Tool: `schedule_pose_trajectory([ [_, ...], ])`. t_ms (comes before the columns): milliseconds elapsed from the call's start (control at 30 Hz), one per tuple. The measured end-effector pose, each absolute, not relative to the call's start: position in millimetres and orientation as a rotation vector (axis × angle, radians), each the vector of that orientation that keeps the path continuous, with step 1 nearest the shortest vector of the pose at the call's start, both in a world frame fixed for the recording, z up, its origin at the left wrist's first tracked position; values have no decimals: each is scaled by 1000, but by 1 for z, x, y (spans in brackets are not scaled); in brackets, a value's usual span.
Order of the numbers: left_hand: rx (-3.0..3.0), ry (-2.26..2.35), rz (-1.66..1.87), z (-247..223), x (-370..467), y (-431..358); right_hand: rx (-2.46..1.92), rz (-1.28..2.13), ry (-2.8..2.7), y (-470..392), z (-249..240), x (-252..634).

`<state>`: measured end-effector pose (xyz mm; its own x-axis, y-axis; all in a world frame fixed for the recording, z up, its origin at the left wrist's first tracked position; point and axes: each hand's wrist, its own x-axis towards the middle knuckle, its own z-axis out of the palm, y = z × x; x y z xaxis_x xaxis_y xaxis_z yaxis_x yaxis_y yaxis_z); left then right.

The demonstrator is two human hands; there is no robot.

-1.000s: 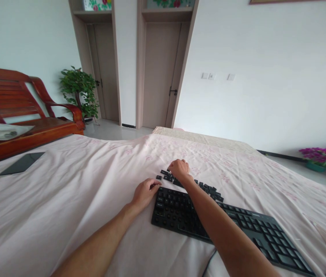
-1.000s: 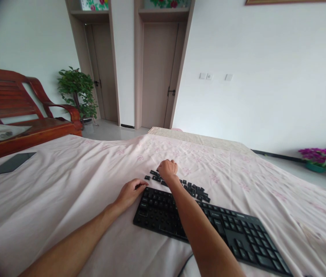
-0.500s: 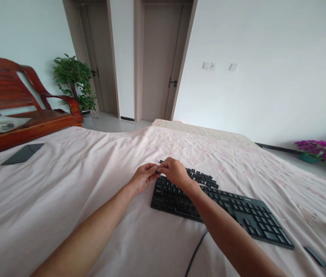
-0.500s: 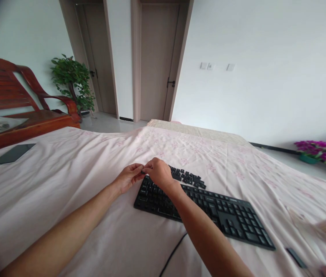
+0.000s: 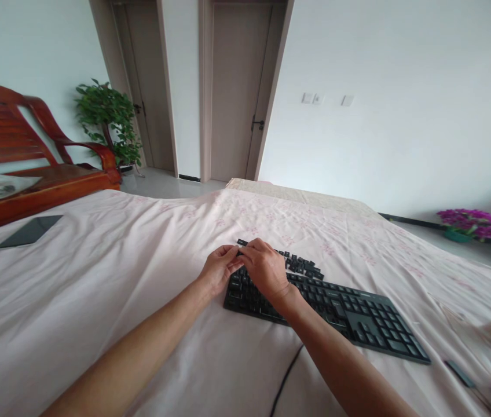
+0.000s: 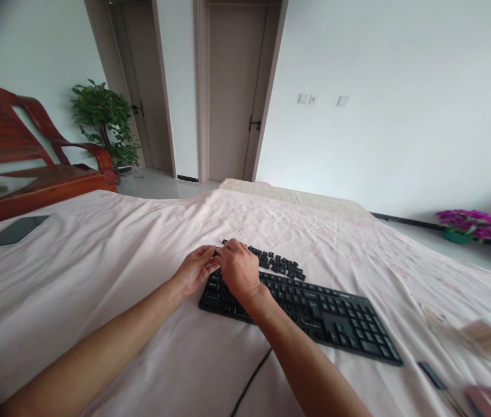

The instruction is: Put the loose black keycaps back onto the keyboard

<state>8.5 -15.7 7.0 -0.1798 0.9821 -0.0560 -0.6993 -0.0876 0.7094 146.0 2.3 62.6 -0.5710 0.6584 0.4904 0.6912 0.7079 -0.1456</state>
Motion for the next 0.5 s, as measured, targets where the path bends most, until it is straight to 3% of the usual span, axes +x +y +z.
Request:
schedule_pose_trajectory([
  [233, 697, 796, 1580, 9, 12, -19, -1084, -125, -2418, 0, 62, 158],
  [500, 1544, 1657, 1525, -12, -14, -9, -1119, 42, -2540, -18, 45, 180],
])
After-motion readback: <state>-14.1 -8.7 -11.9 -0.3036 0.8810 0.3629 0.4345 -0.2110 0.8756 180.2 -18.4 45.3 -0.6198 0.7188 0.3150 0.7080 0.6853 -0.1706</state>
